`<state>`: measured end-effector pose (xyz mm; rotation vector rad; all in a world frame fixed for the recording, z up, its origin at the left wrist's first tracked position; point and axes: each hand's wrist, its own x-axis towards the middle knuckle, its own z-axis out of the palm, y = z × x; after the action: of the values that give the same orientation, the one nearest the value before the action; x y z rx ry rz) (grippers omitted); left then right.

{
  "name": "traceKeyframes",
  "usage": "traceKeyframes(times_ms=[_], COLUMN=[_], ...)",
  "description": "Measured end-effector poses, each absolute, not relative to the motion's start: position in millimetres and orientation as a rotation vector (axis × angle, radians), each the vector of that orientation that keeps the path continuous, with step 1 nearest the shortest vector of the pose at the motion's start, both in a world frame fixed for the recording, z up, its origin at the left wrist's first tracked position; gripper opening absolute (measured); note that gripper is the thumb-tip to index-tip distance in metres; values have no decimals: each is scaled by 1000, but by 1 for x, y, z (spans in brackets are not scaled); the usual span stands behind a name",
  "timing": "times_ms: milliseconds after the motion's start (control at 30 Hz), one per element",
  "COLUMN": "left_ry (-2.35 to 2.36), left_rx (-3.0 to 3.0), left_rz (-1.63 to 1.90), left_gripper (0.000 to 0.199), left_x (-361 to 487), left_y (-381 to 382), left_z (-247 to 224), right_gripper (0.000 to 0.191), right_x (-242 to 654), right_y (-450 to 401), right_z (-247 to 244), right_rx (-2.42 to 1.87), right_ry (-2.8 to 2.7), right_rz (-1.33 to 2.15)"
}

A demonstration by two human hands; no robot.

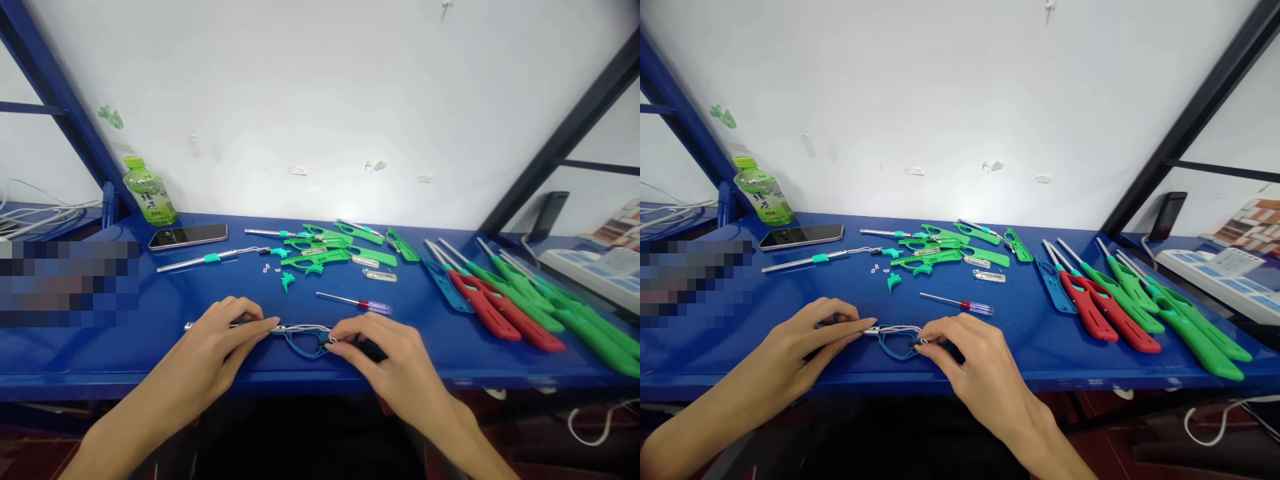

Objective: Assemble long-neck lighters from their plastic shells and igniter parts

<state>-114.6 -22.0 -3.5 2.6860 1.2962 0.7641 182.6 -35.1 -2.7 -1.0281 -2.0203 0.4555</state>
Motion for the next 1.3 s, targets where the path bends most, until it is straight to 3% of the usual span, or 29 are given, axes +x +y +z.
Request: traceKeyframes(times_ms=[400, 633, 767, 967, 1133, 1300], left_ry=[1600, 2001, 1986, 1935, 1577, 1432], left_rx=[2759, 2720, 2729, 2695, 2667, 2705], left_rz=[891, 530, 486, 556, 946, 890], left_gripper=[38, 33, 21, 25, 24, 25], left_x=[-89, -65, -64, -77, -89, -82], left_y=[-5, 31, 39, 29, -5, -35], left_z=[20, 29, 28, 31, 27, 19], right_gripper=[5, 11, 12, 12, 14, 12], right_x=[184, 185, 186, 186, 187, 186], right_y=[-34, -34, -33, -34, -34, -33], right_z=[-6, -3, -3, -3, -3, -3], right_rx=[-1051, -1027, -1011, -1008, -992, -985], right_ry=[-1971, -1971, -1981, -1989, -2003, -2003], right_rz=[526, 565, 577, 580, 568, 556])
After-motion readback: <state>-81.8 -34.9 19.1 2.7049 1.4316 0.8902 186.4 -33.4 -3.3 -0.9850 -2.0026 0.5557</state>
